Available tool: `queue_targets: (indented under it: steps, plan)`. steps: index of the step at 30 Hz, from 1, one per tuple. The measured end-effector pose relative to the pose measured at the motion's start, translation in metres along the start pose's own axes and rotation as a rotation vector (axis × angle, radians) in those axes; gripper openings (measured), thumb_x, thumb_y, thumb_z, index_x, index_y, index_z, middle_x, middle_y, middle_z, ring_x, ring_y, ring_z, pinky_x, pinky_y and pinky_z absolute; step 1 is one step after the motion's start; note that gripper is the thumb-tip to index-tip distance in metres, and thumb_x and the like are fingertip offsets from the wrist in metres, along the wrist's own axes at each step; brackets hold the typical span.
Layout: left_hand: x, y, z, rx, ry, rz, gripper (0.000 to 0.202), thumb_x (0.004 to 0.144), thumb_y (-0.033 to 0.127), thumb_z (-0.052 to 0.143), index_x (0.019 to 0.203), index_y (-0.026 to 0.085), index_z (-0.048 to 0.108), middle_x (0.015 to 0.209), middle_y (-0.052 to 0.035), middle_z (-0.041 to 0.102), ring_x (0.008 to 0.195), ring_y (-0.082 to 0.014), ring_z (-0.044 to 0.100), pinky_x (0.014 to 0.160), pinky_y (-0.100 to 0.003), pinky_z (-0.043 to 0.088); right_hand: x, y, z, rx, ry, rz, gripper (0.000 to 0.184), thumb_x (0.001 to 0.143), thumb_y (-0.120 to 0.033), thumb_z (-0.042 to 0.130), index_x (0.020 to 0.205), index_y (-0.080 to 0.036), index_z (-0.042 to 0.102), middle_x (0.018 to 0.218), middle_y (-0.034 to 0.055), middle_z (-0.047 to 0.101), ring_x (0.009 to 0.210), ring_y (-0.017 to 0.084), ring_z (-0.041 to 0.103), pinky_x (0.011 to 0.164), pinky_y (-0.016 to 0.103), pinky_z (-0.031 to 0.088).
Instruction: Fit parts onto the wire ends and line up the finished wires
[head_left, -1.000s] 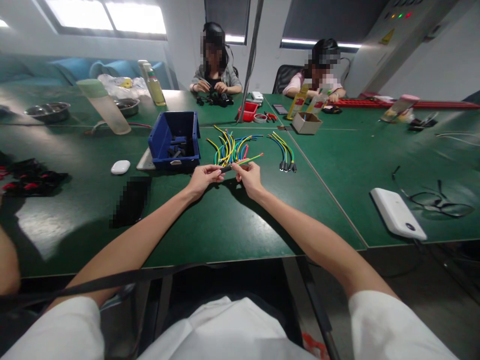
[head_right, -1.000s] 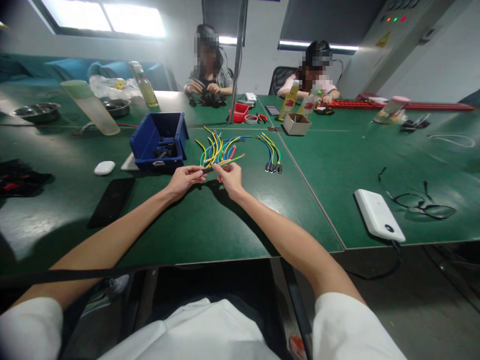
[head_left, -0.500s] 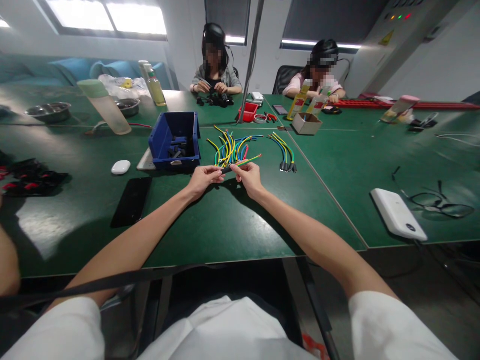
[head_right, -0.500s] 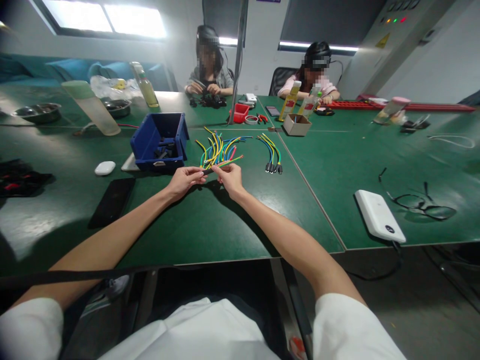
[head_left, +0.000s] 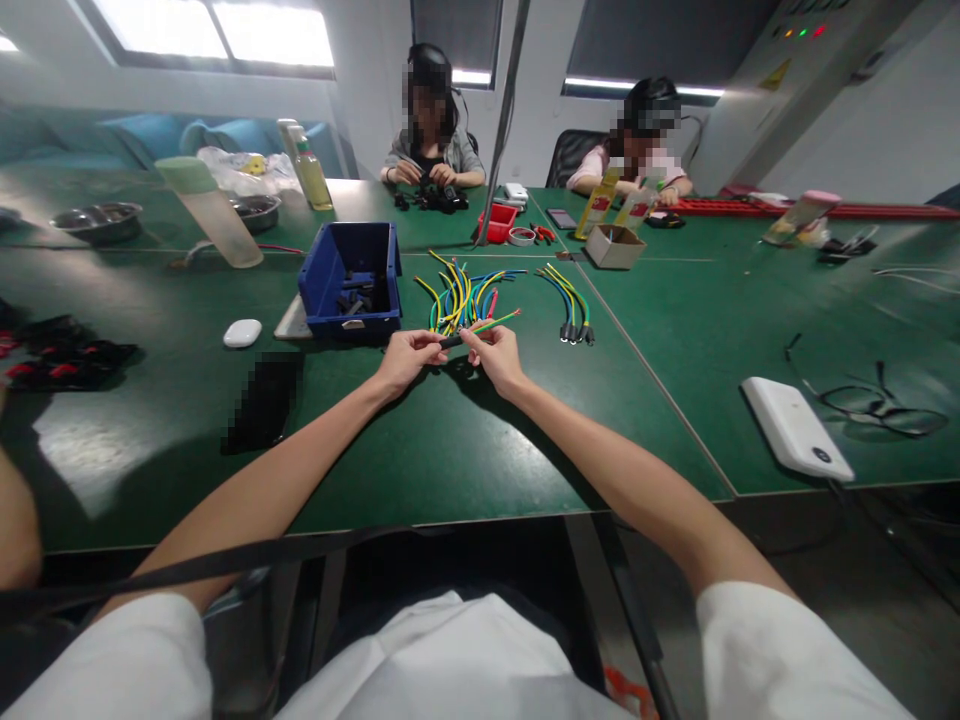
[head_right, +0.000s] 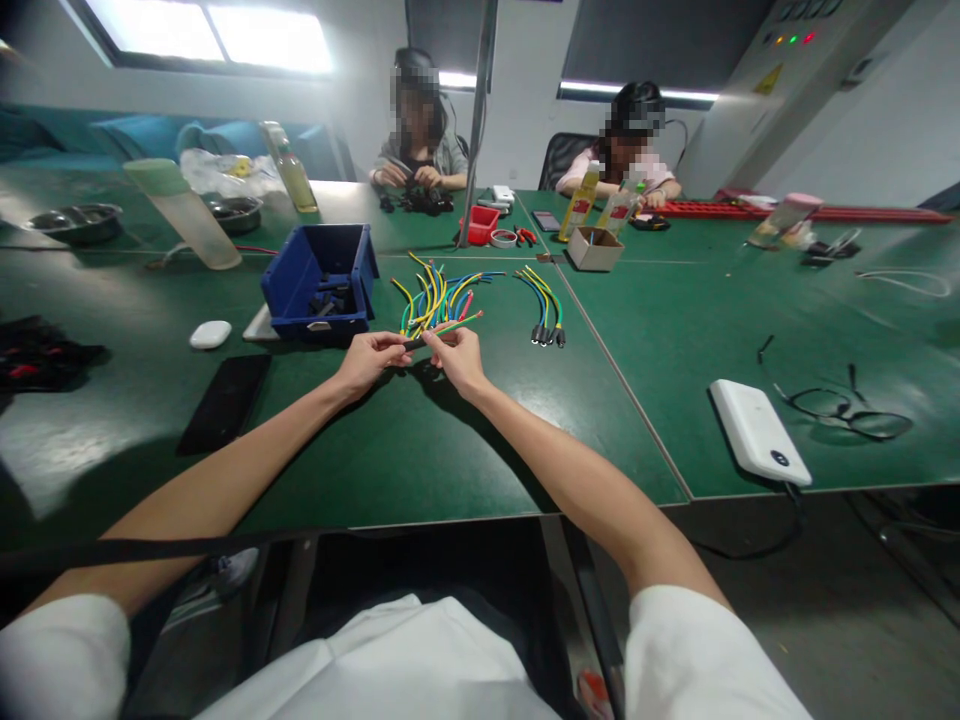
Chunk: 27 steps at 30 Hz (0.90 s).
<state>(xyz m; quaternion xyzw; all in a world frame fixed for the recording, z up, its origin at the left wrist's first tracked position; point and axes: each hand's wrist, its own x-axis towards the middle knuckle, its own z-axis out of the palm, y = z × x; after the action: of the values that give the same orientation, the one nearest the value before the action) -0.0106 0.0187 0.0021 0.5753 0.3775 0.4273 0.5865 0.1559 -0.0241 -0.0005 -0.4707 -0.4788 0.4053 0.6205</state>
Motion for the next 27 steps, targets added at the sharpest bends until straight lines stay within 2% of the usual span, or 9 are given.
queue_targets:
  steps: [6,11,18,27]
  plan:
    - [-0.0004,0.0014,0.0004,0.044,0.021,0.009,0.022,0.058,0.023,0.074,0.076,0.012,0.069,0.066,-0.0038,0.069,0.056,-0.0139,0.064,0.061,-0.026,0.052,-0.0034,-0.0013,0.0026,-0.086,0.009,-0.022,0.032,0.073,-0.047,0.072,0.08,-0.017,0.063,0.055,-0.0033,0.057,0.045,0.009,0.052,0.043,0.02,0.041]
    - [-0.0021,0.005,-0.0001,0.039,-0.013,-0.019,0.024,0.059,0.024,0.074,0.078,0.011,0.068,0.07,-0.0061,0.071,0.058,-0.0138,0.065,0.062,-0.027,0.053,-0.0023,0.0009,0.0024,-0.089,0.02,-0.014,0.033,0.073,-0.049,0.072,0.08,-0.018,0.063,0.057,-0.003,0.058,0.045,0.009,0.052,0.043,0.021,0.04]
    - [-0.003,0.0057,-0.0008,0.06,-0.018,0.013,0.022,0.06,0.024,0.073,0.077,0.011,0.069,0.065,-0.0046,0.069,0.056,-0.0123,0.062,0.059,-0.025,0.05,-0.0052,-0.0044,0.0036,-0.124,-0.019,-0.086,0.031,0.073,-0.047,0.072,0.08,-0.018,0.062,0.067,-0.0014,0.062,0.048,0.009,0.055,0.046,0.022,0.044]
    - [-0.0028,0.0059,-0.0018,0.018,-0.051,0.008,0.029,0.06,0.03,0.079,0.081,0.011,0.071,0.072,-0.0061,0.072,0.06,-0.0145,0.066,0.066,-0.029,0.054,-0.0022,-0.0035,0.0026,-0.031,-0.044,0.029,0.036,0.07,-0.05,0.074,0.079,-0.017,0.063,0.054,-0.0025,0.059,0.046,0.01,0.053,0.043,0.021,0.043]
